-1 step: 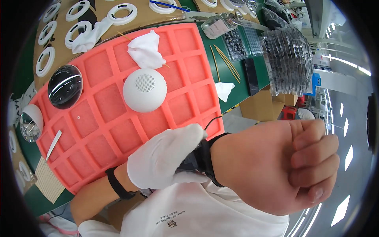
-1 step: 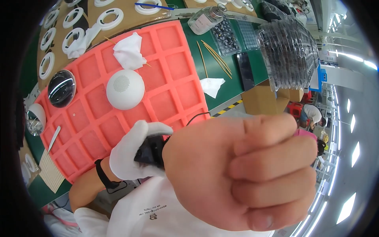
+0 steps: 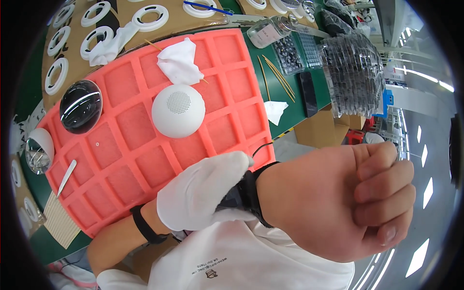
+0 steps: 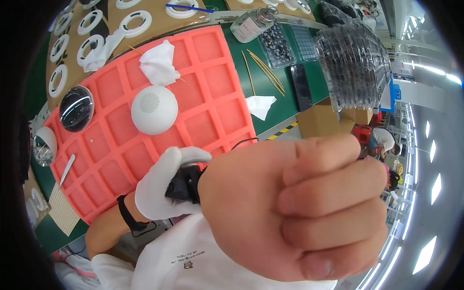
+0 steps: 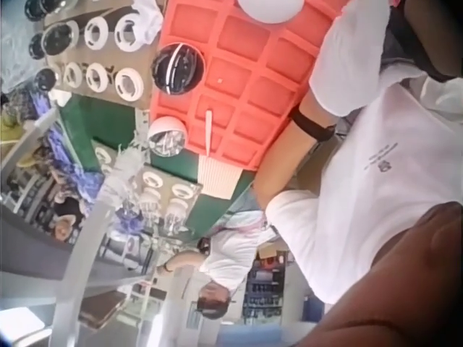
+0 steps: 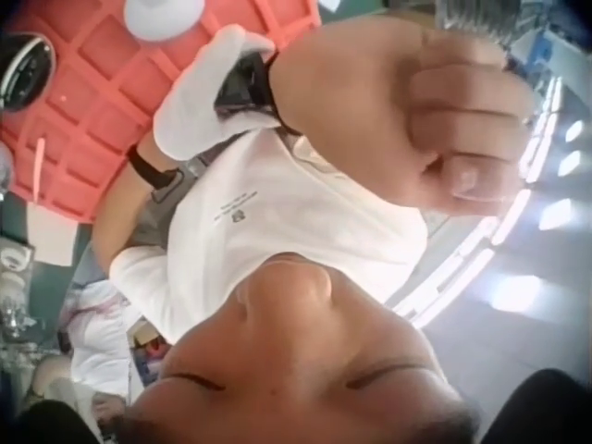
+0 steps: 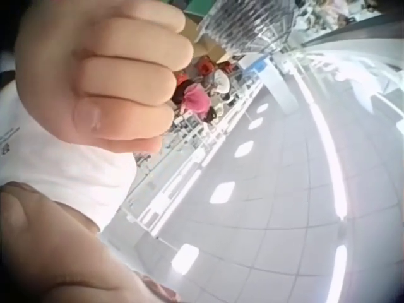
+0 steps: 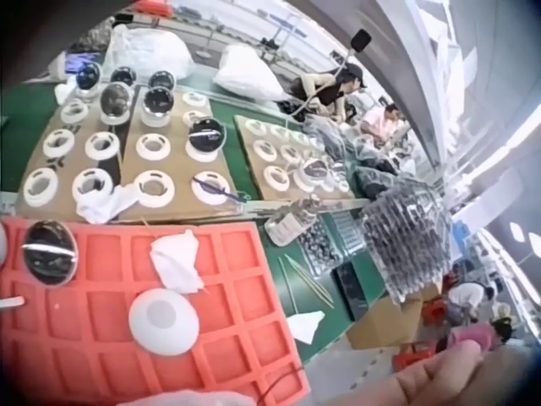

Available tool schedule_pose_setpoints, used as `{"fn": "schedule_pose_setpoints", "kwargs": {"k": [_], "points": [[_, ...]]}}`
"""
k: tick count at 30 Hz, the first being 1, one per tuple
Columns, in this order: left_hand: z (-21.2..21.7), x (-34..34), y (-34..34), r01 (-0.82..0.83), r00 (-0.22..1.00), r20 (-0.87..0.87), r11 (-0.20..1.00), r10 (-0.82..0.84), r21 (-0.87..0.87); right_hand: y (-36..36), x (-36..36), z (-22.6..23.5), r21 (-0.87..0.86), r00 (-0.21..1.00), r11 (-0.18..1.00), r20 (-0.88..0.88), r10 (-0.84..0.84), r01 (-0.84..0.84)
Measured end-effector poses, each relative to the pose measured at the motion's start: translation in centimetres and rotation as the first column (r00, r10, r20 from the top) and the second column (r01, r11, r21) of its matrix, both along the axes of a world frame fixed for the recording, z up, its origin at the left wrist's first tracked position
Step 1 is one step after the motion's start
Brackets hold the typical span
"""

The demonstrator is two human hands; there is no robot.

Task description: The person wipes a camera dome with a cloth, cleans the ports with a toothpick, and uses a blue tool to scrape the edges. They then wipe the dome again before placing it onto a tray and picking up a camera base.

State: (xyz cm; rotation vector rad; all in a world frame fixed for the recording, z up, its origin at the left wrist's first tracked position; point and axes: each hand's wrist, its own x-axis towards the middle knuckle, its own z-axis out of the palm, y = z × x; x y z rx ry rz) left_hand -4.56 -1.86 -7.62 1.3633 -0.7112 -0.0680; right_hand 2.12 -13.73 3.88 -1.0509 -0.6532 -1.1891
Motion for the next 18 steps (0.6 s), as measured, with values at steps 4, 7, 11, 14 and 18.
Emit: {"fn": "schedule_pose_setpoints", "kwargs": {"k": [4,7,11,14,18], "points": [[0.7,0.5,-0.4,-0.121,0.987,0.102,0.993,0.121,-0.008,-0.3,0.5,0.5,-0.012,0.992,0.995,-0.083,0.097,-0.098],[1.3,0.9,0.0,-0.019,0.998,-0.059,1.000,0.021,0.024,0.1,0.9,0.0,0.035,0.974,0.985,-0.142,0.173,-0.170],[0.6,1.2,0.5,-0.047,0.997,-0.065,0.999,0.048,0.014,1.2,1.5,-0.6,-0.009,0.949,0.994,-0.299,0.097,-0.105],[0.2,1.4,0.6,-0.292,0.925,0.268,0.955,0.269,0.049,-0.9,2.1,-0.8,-0.256,0.903,0.926,-0.399,0.160,-0.277],[0.8,1.7,1.3,-0.347,0.923,0.232,0.925,0.307,0.156,2.4,3.8,-2.5,0.017,0.886,0.998,-0.460,0.055,-0.054]]}}
